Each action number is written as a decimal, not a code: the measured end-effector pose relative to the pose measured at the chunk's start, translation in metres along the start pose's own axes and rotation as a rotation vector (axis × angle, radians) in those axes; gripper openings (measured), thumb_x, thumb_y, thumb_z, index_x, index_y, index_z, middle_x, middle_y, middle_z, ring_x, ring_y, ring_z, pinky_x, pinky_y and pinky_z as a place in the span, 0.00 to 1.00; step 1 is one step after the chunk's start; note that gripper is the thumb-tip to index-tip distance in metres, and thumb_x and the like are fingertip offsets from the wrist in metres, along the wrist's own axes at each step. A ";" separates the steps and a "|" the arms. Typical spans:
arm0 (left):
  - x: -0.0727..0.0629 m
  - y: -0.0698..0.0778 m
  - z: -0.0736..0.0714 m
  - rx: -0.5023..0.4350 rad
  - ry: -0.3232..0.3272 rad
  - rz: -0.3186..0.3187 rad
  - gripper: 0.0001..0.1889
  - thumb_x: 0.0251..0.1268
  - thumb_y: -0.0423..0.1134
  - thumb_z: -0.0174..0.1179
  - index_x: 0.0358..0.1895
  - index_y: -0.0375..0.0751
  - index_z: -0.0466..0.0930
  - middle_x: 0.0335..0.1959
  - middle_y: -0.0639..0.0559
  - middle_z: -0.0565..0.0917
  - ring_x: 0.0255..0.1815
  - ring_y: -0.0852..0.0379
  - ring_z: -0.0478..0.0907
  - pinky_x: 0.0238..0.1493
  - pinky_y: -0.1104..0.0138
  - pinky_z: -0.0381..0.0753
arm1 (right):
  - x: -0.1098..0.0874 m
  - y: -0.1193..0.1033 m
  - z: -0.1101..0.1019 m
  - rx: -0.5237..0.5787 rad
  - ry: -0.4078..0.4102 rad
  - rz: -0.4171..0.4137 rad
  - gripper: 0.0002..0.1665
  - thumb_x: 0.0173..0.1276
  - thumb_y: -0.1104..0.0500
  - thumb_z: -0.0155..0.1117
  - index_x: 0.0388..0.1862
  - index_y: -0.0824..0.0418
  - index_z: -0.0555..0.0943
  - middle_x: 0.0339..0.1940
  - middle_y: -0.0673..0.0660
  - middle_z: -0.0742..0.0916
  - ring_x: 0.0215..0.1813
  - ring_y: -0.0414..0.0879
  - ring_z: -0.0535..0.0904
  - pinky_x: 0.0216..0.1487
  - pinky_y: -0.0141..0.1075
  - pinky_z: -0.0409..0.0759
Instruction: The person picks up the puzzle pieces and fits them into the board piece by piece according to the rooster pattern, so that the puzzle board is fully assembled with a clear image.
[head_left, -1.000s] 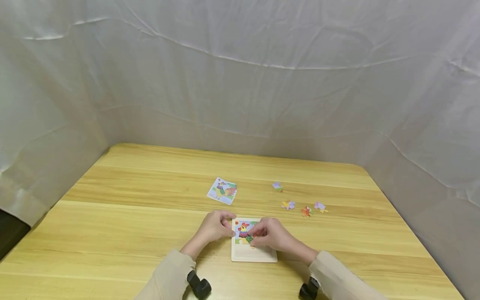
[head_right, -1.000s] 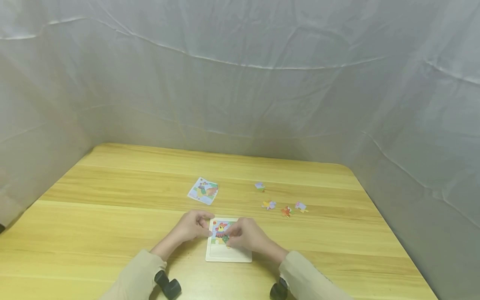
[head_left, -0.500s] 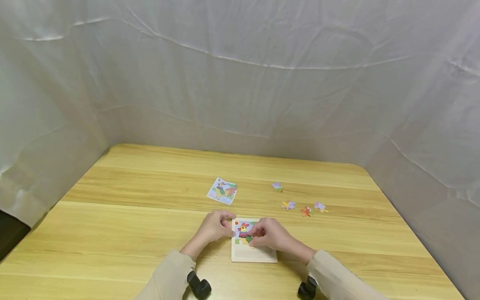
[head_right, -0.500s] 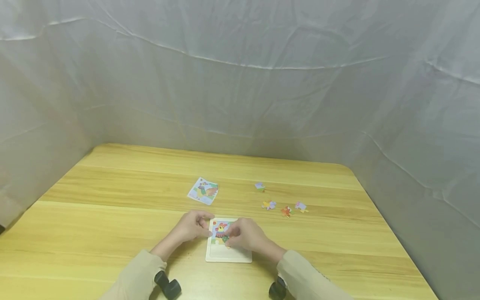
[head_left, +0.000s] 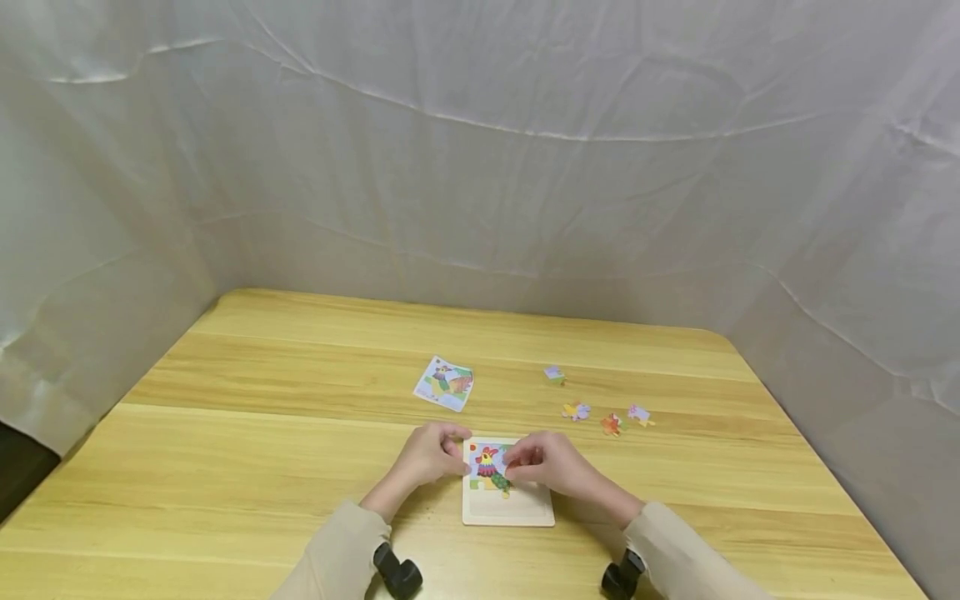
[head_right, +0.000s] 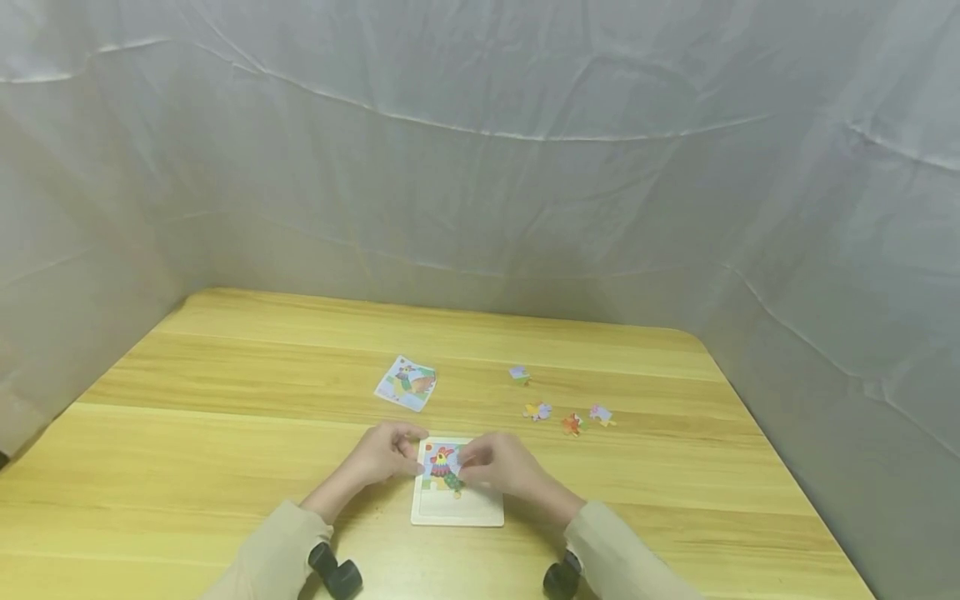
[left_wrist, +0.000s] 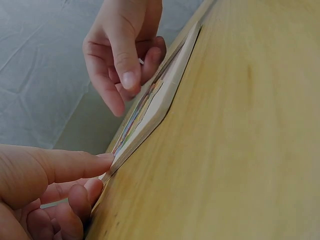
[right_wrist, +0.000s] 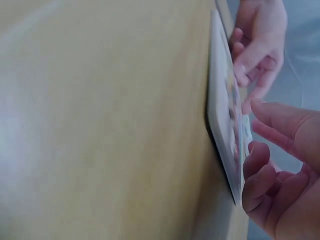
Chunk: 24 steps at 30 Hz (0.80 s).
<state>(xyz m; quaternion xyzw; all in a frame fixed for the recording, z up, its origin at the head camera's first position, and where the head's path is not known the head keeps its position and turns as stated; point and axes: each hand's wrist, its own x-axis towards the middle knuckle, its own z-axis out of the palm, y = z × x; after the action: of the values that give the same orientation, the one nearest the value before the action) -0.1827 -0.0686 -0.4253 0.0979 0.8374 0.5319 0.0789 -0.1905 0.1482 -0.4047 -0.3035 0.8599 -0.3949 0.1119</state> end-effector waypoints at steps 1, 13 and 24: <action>0.000 0.000 0.000 0.000 0.000 0.000 0.22 0.42 0.26 0.66 0.47 0.30 0.76 0.18 0.53 0.74 0.10 0.63 0.61 0.12 0.74 0.60 | -0.001 0.001 -0.002 -0.007 0.011 0.007 0.11 0.54 0.64 0.66 0.37 0.68 0.82 0.21 0.50 0.78 0.20 0.36 0.65 0.19 0.26 0.65; -0.001 0.001 0.000 -0.002 -0.001 0.018 0.22 0.42 0.26 0.66 0.47 0.29 0.76 0.18 0.53 0.73 0.10 0.64 0.60 0.11 0.74 0.59 | -0.012 0.019 -0.031 0.031 0.105 0.089 0.14 0.56 0.63 0.64 0.40 0.71 0.79 0.22 0.53 0.77 0.14 0.41 0.68 0.14 0.29 0.68; -0.001 0.000 -0.001 -0.001 -0.002 0.007 0.22 0.43 0.26 0.66 0.48 0.30 0.76 0.18 0.52 0.73 0.10 0.63 0.60 0.12 0.74 0.59 | -0.018 0.040 -0.056 0.003 0.211 0.168 0.16 0.56 0.63 0.64 0.41 0.73 0.78 0.21 0.53 0.77 0.14 0.43 0.68 0.14 0.28 0.67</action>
<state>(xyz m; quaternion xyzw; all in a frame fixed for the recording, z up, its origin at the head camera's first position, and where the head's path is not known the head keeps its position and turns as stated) -0.1818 -0.0693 -0.4247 0.1012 0.8368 0.5324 0.0777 -0.2177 0.2133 -0.3979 -0.1872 0.8886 -0.4153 0.0541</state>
